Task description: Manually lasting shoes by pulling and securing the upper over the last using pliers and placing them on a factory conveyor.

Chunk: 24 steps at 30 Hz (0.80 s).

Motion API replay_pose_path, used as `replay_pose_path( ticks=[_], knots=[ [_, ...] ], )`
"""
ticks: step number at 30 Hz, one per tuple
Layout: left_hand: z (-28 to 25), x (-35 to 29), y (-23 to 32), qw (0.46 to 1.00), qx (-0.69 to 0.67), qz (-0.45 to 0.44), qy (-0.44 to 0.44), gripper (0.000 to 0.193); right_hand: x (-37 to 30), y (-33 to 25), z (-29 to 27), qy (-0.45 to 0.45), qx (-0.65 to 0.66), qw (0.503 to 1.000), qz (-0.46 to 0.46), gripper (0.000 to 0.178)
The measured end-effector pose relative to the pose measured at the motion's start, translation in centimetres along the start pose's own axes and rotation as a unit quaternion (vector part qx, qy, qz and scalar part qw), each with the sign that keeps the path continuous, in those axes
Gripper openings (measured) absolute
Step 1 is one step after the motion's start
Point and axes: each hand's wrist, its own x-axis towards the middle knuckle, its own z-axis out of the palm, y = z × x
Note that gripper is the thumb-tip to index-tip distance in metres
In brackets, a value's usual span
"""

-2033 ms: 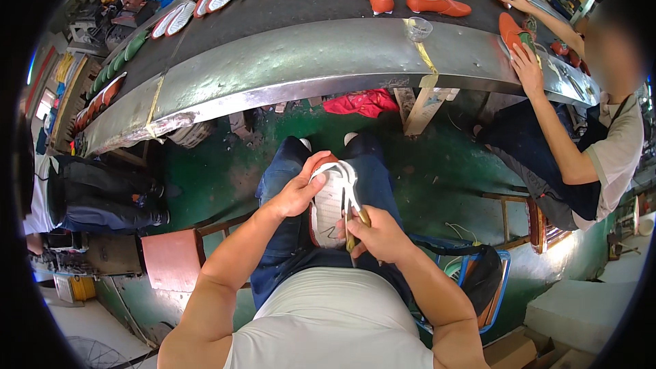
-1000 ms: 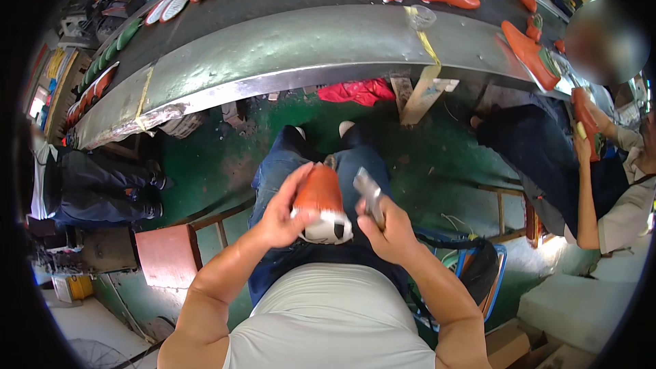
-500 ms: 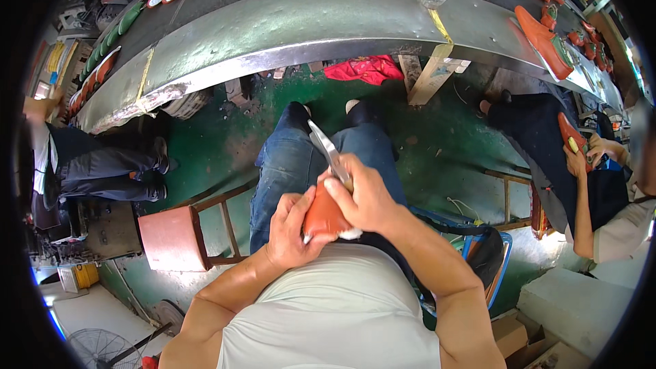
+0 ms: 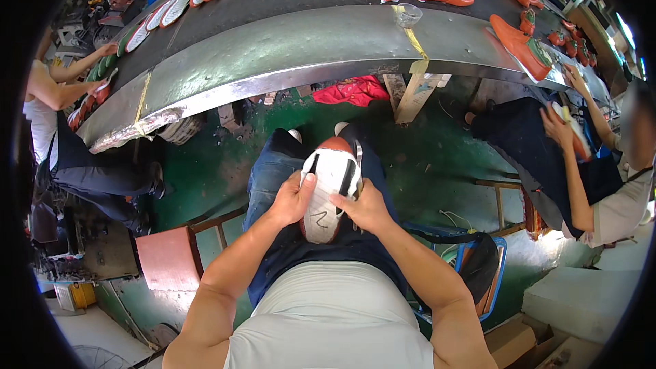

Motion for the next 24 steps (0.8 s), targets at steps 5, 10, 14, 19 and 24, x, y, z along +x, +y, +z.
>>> replay_pose_path(
  ticks=[5,10,14,19,24],
  knots=[
    [0.9,0.7,-2.7,0.984,-0.087,-0.128,-0.086,0.031,-0.7,1.7,-0.7,-0.036,0.122,0.99,0.068,0.057],
    [-1.0,1.7,-2.1,0.927,-0.211,-0.218,-0.221,0.043,0.4,0.4,-2.9,-0.131,-0.041,0.987,0.085,0.033],
    [-1.9,0.9,-1.4,0.86,-0.343,-0.266,-0.268,0.062,-0.6,-0.6,-4.8,-0.11,0.037,0.98,0.162,0.026],
    [1.3,-2.2,-2.6,0.911,-0.315,-0.181,-0.196,0.087,-5.4,-4.4,-8.1,-0.172,-0.205,0.959,0.094,0.034],
    [3.5,-3.2,-4.2,0.918,-0.323,-0.157,-0.169,0.092,-5.1,-4.4,-6.5,-0.176,-0.385,0.886,-0.187,0.041]
  ],
)
